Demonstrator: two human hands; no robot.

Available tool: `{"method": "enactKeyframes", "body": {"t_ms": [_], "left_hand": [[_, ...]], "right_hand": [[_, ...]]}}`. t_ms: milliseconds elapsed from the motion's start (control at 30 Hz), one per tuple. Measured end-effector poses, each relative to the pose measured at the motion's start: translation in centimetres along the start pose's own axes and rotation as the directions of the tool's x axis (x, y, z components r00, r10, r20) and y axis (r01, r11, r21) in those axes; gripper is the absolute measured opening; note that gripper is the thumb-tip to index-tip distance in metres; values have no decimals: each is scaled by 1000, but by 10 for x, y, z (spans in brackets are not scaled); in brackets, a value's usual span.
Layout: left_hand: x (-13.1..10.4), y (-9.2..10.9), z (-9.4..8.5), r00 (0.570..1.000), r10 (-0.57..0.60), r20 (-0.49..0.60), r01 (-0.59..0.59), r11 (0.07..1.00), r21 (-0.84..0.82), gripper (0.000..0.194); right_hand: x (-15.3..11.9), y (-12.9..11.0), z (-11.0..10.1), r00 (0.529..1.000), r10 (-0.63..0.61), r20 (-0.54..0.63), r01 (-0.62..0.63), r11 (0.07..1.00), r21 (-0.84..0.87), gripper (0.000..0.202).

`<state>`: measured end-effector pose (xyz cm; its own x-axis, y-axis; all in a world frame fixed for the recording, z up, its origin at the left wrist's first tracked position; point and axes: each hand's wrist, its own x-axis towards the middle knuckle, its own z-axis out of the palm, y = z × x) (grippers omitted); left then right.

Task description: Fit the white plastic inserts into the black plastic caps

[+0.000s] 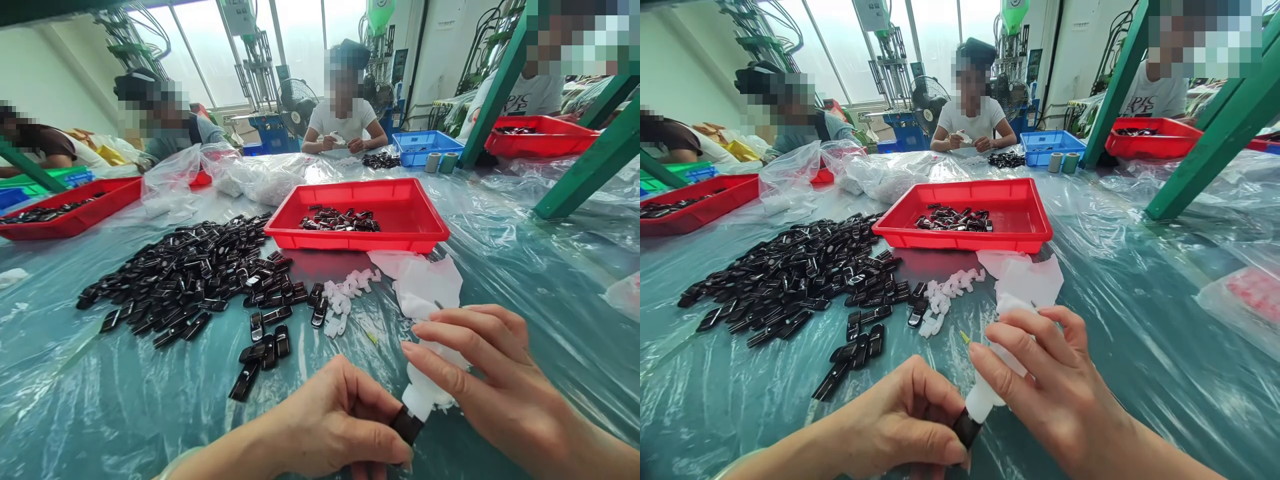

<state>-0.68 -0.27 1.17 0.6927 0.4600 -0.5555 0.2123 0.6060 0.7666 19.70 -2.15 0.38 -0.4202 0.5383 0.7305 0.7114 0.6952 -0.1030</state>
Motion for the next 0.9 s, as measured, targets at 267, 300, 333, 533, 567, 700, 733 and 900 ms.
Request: {"method": "enactKeyframes", "body": {"t_ms": [267, 300, 333, 533, 567, 700, 733, 900], "left_hand": [[-3, 0, -1, 1000, 4, -6, -4, 1000, -16, 15], [-3, 0, -1, 1000, 9, -2, -10, 1000, -18, 16], [-3, 0, -1, 1000, 14, 2, -14, 1000, -18, 17], [-1, -4, 0, 993, 102, -61, -100, 995, 28, 24], [-1, -5, 0, 990, 126, -69, -123, 991, 49, 25], [1, -5, -2, 970, 234, -69, -221, 961, 165, 26], [1, -5, -2, 964, 256, -67, -240, 952, 190, 25], [1, -4, -2, 955, 292, -58, -272, 934, 232, 24]], "right_hand": [[1, 6, -6, 995, -40, 95, 38, 999, 29, 30], [2, 6, -5, 995, -42, 94, 38, 999, 35, 29], [4, 6, -5, 996, -37, 85, 33, 999, 41, 29], [11, 8, -1, 995, 92, 47, -96, 992, 88, 35], [10, 10, 0, 991, 115, 63, -121, 988, 97, 34], [3, 29, 3, 902, 421, 98, -432, 886, 167, 31], [2, 36, 4, 855, 509, 103, -519, 833, 190, 31], [3, 72, 8, 689, 723, 46, -710, 661, 244, 32]]}}
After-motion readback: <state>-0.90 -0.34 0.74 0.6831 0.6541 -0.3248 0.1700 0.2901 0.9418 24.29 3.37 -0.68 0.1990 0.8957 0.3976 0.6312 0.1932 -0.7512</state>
